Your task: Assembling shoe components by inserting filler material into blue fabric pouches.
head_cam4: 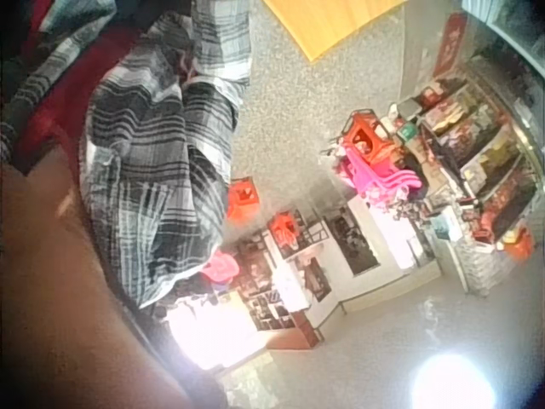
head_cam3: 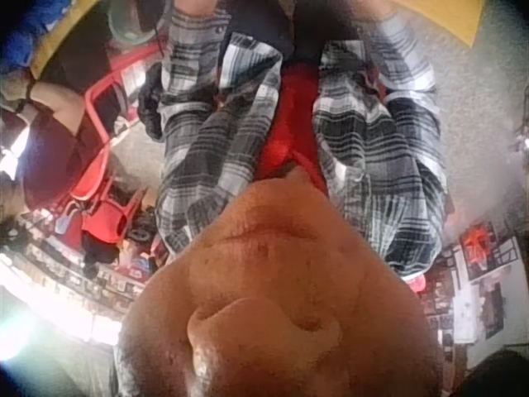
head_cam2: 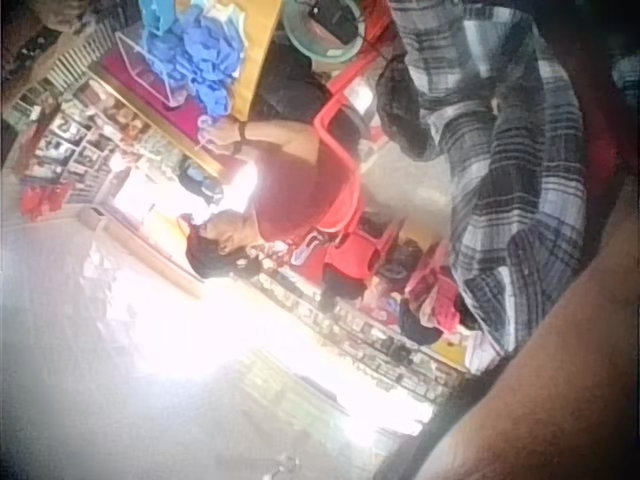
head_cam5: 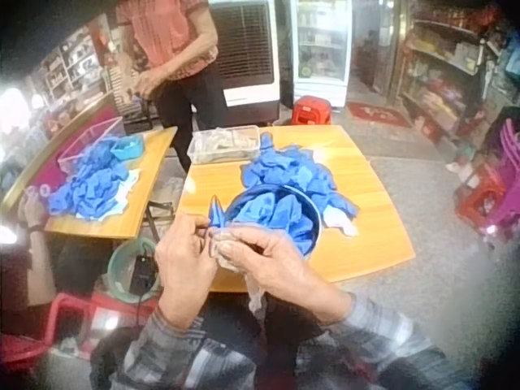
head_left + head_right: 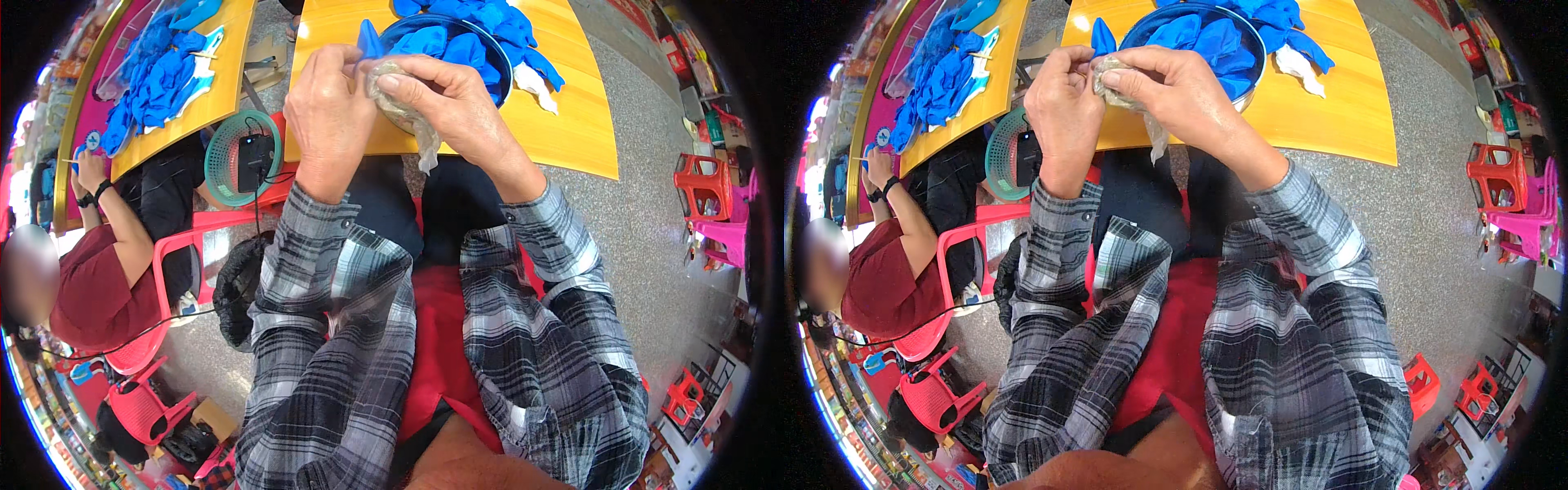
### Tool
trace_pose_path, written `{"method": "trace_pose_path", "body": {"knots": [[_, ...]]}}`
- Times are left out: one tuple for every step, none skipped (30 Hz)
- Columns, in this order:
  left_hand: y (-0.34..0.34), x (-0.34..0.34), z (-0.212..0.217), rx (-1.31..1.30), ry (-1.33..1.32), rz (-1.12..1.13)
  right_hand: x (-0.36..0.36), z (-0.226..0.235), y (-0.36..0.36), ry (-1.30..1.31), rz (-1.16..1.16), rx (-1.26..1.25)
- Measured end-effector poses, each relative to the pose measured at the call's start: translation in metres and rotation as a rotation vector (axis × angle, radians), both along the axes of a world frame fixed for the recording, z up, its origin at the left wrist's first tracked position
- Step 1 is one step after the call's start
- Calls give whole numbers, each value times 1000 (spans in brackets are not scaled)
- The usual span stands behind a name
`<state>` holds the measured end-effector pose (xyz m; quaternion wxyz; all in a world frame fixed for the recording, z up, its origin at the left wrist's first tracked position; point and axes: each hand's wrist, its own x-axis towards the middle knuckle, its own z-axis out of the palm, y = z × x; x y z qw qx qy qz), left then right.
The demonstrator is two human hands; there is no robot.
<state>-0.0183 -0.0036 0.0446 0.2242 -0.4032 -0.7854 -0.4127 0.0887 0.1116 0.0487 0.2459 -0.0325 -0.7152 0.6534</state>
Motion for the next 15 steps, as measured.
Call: {"method": "trace_pose_path", "body": {"knots": [[0,1,-1,39,15,-40,-1,0,1,-18,-41,47],[0,2,-1,78,30,-79,-1,-2,3,-17,-42,47],[-1,4,0,78,31,-80,-2,-4,6,-35,-51,8],[-2,8,3,92,-224,-126,-2,-6,8,-55,-59,-31],[-3,10,4,106,-479,-171,-2,-8,8,-55,-60,-31],[-2,9,3,105,-480,-172,-3,-10,9,-44,-90,-16],[-1,8,2,139,-581,-214,-3,-9,8,-34,-119,-2],[-1,7,2,172,-683,-257,-4,-8,5,-34,-118,-2],[-2,8,2,172,-683,-256,-4,-5,1,20,-173,-11],[-1,10,3,155,-707,-266,-3,-4,-1,75,-231,-18],[-1,11,3,138,-730,-275,-4,-5,0,75,-233,-18],[-1,11,4,138,-730,-277,-5,-8,2,83,-297,20],[-1,11,5,96,-641,-299,-6,-11,3,90,-361,57],[-1,11,5,55,-551,-321,-7,-12,3,89,-361,56],[-2,10,6,54,-551,-321,-7,-13,3,92,-374,50]]}}
